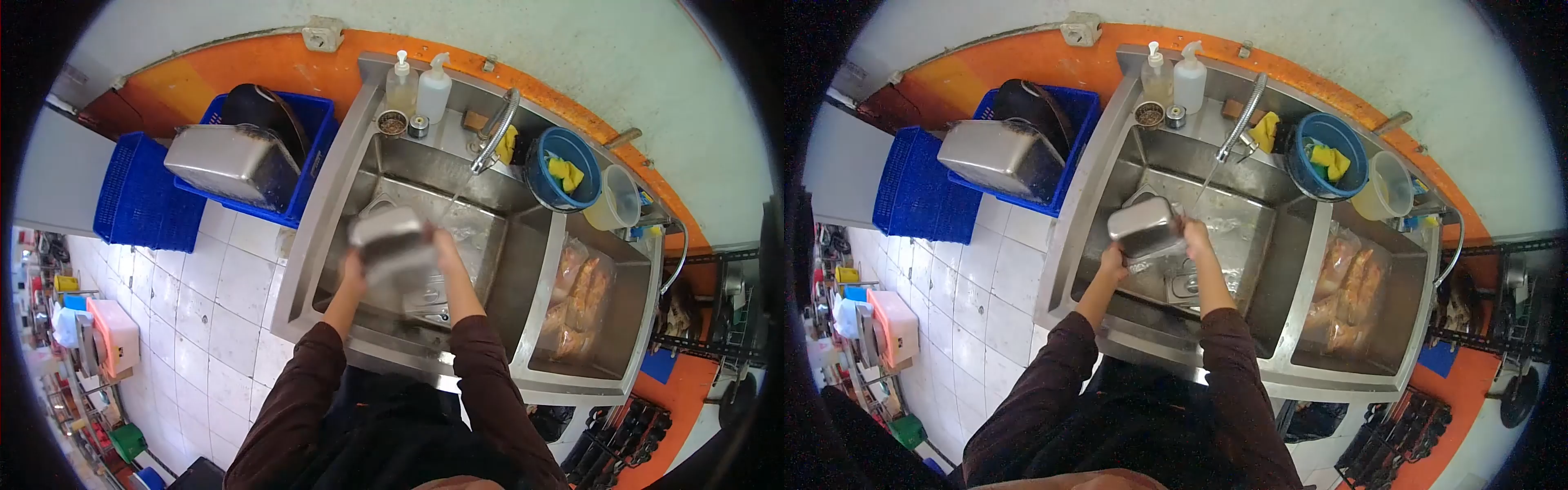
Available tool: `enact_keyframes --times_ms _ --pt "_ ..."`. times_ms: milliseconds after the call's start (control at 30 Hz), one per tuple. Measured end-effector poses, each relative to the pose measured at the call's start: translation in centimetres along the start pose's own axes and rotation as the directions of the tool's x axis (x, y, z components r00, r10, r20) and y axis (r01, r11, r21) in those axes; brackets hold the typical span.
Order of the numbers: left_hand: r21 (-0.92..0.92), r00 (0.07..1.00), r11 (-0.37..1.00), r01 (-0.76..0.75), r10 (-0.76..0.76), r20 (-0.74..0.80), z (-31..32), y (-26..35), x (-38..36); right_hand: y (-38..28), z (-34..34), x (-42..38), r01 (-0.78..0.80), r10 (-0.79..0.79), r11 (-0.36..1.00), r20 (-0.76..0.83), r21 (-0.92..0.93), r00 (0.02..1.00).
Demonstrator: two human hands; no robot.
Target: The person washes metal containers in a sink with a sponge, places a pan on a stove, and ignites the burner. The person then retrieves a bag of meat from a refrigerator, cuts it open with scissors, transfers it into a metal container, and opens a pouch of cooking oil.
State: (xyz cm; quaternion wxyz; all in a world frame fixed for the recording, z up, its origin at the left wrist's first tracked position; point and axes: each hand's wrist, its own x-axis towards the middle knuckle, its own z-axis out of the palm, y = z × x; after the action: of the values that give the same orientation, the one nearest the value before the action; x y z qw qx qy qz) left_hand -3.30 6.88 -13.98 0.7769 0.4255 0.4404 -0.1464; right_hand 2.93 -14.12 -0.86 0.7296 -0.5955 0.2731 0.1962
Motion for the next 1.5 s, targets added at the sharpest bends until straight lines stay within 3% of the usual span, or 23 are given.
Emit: enact_keyframes --times_ms 67,167,233,267,333,400,467,567,600,700,767,867,900,967,1033,1100,1133,1233,1300,1333,1367,1433,1500 --pt "-0.009 0.997 0.998 -0.059 0.059 0.048 0.2 0.0 0.6 -1.1 0.9 -0.1 -0.004 0.003 1.0 -0.027 -0.02 1.0" --pt "0.042 0.981 0.982 -0.184 0.181 0.071 4.7 1.7 -3.9 -2.1 0.4 -0.6 0.085 -0.129 0.942 -0.114 -0.325 0.985" --pt "0.11 0.975 0.972 -0.208 0.197 0.105 9.4 4.4 -9.4 -0.1 -1.4 -0.2 0.183 -0.217 0.976 -0.404 -0.119 0.889" --pt "0.145 0.972 0.969 -0.201 0.179 0.151 10.5 4.4 -9.5 0.8 -2.5 -0.1 0.182 -0.216 0.976 -0.408 -0.121 0.887" --pt "0.216 0.959 0.957 -0.195 0.14 0.246 11.9 4.4 -9.3 2.2 -5.3 -0.2 0.229 -0.076 0.941 -0.502 0.25 0.862" --pt "0.357 0.885 0.849 -0.389 0.237 0.4 13.3 4.3 -9.6 3.4 -8.3 -0.8 0.258 -0.107 0.937 -0.51 0.235 0.854" --pt "0.346 0.882 0.88 -0.326 0.151 0.446 15.0 5.3 -11.9 3.1 -9.6 -1.9 0.279 -0.139 0.939 -0.522 0.2 0.842" --pt "0.451 0.88 0.828 -0.334 0.102 0.464 15.2 4.6 -10.3 1.0 -8.1 -4.3 0.344 -0.325 0.938 -0.489 -0.055 0.809" --pt "0.428 0.889 0.842 -0.328 0.121 0.442 14.6 4.8 -9.7 1.8 -7.7 -3.1 0.477 -0.514 0.853 -0.499 -0.212 0.698" --pt "0.419 0.933 0.857 -0.301 0.173 0.317 12.0 6.5 -8.3 1.3 -6.4 -1.6 0.335 -0.446 0.868 -0.277 -0.368 0.851" --pt "0.288 0.968 0.944 -0.158 0.091 0.234 9.6 8.4 -8.2 0.6 -3.1 -0.4 0.428 -0.568 0.782 -0.236 -0.454 0.788" --pt "0.207 0.906 0.899 -0.386 0.326 0.27 4.0 6.4 0.5 -1.0 0.5 0.7 0.615 -0.741 0.587 -0.042 -0.526 0.671" --pt "0.208 0.905 0.896 -0.393 0.336 0.262 4.4 7.7 -2.1 -1.9 1.1 0.2 0.622 -0.741 0.588 -0.035 -0.517 0.671" --pt "0.131 0.981 0.988 -0.076 0.051 0.187 5.1 8.7 -7.4 -3.3 1.2 -0.9 0.551 -0.653 0.625 0.017 -0.553 0.758" --pt "0.211 0.903 0.933 -0.291 0.195 0.383 3.9 5.6 -4.2 -3.2 -0.3 -2.0 0.549 -0.667 0.617 -0.005 -0.563 0.745" --pt "0.177 0.932 0.984 0.037 -0.098 0.35 7.2 6.7 -9.5 -3.1 -2.8 -3.9 0.533 -0.685 0.586 -0.023 -0.611 0.728" --pt "0.175 0.928 0.984 0.039 -0.101 0.359 8.1 6.4 -9.1 -3.0 -4.2 -5.1 0.518 -0.69 0.562 -0.019 -0.645 0.724" --pt "0.142 0.759 0.862 0.487 -0.498 0.419 11.6 5.9 -8.3 -2.8 -7.2 -8.3 0.63 -0.807 0.337 0.13 -0.7 0.576" --pt "0.369 0.86 0.907 0.2 -0.343 0.377 15.3 6.0 -10.0 -3.1 -8.5 -10.0 0.815 -0.837 0.126 0.381 -0.565 0.394" --pt "0.422 0.87 0.906 0.035 -0.236 0.434 15.6 3.5 -5.0 -3.0 -9.2 -10.1 0.811 -0.836 0.126 0.379 -0.572 0.397" --pt "0.424 0.866 0.905 0.039 -0.242 0.437 16.7 3.6 -5.7 -2.7 -10.0 -10.1 0.786 -0.805 0.16 0.382 -0.597 0.454" --pt "0.557 0.89 0.719 -0.415 0.194 0.412 18.8 5.4 -9.6 -2.1 -10.7 -9.4 0.756 -0.769 0.194 0.381 -0.626 0.513" --pt "0.633 0.874 0.608 -0.479 0.261 0.411 18.7 6.5 -10.6 -2.2 -10.1 -7.2 0.477 -0.622 0.609 -0.008 -0.634 0.783"
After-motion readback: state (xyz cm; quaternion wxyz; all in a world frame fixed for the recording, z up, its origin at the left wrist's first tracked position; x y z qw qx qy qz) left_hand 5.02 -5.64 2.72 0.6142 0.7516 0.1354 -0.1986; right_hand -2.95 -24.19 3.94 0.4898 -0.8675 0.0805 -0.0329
